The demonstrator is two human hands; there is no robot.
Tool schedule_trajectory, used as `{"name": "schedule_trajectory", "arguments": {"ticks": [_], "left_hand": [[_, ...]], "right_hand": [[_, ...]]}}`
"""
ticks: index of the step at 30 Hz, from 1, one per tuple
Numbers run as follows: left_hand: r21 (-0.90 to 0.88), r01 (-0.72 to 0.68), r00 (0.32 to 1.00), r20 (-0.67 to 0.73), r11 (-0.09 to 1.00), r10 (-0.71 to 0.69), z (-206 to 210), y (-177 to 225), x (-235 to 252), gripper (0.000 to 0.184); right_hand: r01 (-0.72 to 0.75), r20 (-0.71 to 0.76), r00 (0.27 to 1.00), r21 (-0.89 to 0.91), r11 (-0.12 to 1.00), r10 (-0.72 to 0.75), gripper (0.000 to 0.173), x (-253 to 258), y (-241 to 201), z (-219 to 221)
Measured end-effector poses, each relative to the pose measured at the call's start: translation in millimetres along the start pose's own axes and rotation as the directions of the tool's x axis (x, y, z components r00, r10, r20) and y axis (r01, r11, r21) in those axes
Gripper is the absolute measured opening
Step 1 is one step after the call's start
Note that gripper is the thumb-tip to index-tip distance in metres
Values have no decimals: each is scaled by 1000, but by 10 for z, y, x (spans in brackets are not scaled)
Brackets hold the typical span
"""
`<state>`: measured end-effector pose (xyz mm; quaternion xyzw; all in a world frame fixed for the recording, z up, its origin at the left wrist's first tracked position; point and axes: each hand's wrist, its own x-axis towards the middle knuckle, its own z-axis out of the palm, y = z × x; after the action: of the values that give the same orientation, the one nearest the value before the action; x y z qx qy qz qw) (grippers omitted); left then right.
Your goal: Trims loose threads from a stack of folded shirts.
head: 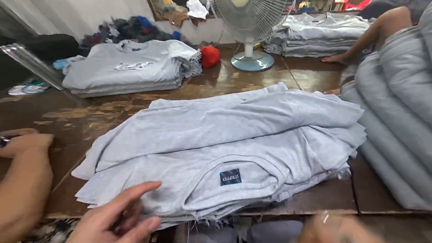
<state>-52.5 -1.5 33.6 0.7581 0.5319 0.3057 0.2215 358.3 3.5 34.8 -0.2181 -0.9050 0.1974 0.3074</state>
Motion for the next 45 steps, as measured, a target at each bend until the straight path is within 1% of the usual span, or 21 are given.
{"name": "schedule_trajectory", "arguments": {"ticks": [2, 4, 7, 11, 14, 15, 17, 19, 20, 21, 22, 24, 26, 30, 32, 35, 37, 39, 40, 42, 45], "left_hand": [[150, 24, 999, 24, 988, -27, 35, -15, -75, 37], [234, -12, 992, -117, 972, 41, 140, -87, -156, 30], [250, -64, 910, -383, 966, 160, 187, -68, -181, 29], [267, -42, 865, -472, 963, 169, 150, 0, -73, 30], [376, -18, 825, -517, 926, 226, -40, -54, 282, 34], [430, 14, 825, -515, 903, 232, -109, -26, 486, 35], [506, 117, 884, -445, 855, 142, -205, 20, 982, 30], [560, 262, 952, -282, 786, -117, -186, -201, 1475, 24], [598, 292, 956, -193, 747, -219, -117, -422, 1660, 25], [623, 289, 956, -141, 727, -259, -39, -625, 1772, 27], [638, 281, 957, -127, 717, -262, 0, -735, 1830, 28], [578, 323, 946, -175, 749, -273, -36, -764, 1863, 30], [525, 361, 933, -198, 771, -302, -56, -763, 1829, 29], [554, 379, 898, -25, 742, -439, -195, -547, 2041, 32], [469, 333, 915, 50, 818, -401, -306, -412, 2248, 34], [304, 239, 963, 43, 922, -264, -201, 28, 2549, 31], [129, 187, 981, 31, 974, -192, 80, 260, 2755, 30], [-69, 207, 977, 71, 976, -202, 390, 348, 2937, 37], [-139, 245, 967, 104, 960, -232, 540, 310, 2993, 45], [-232, 337, 937, 176, 913, -301, 818, 115, 3011, 54], [-381, 381, 924, 187, 843, -333, 953, -77, 3027, 47]], "right_hand": [[-160, -165, 980, -328, 931, 110, 49, -104, 385, -173], [-213, -205, 971, -516, 830, 122, 48, -133, 792, -211], [-215, -242, 965, -504, 836, 102, 27, -200, 1020, -281], [-261, -256, 955, -498, 827, 147, 24, -81, 843, -584], [-234, -323, 946, -638, 734, 21, 28, 228, 1022, -820], [-244, -329, 944, -663, 708, 17, 27, 406, 1122, -906], [-334, -295, 939, -649, 683, 178, 19, 837, 1359, -1019], [-481, -237, 867, -631, 609, 438, 19, 1209, 1790, -891], [-541, -197, 809, -619, 569, 554, 20, 1309, 2049, -749], [-583, -160, 760, -596, 552, 630, 23, 1361, 2269, -620], [-601, -152, 749, -568, 563, 645, 26, 1388, 2416, -557], [-562, -195, 807, -546, 622, 558, 28, 1392, 2549, -576], [-515, -149, 835, -553, 655, 530, 30, 1406, 2507, -628], [-465, -4, 847, -490, 737, 532, 36, 1733, 2121, -724], [-439, 87, 851, -426, 791, 518, 40, 1942, 1980, -678], [-502, 196, 769, -403, 765, 608, 50, 2239, 1929, -563], [-539, 225, 742, -360, 762, 631, 40, 2358, 2042, -473], [-582, 188, 745, -284, 762, 640, 21, 2385, 2188, -399], [-602, 140, 757, -232, 764, 638, 19, 2350, 2280, -364], [-640, 56, 759, -118, 759, 649, 22, 2221, 2430, -331], [-676, -1, 736, 50, 735, 677, 23, 2097, 2514, -341]]}}
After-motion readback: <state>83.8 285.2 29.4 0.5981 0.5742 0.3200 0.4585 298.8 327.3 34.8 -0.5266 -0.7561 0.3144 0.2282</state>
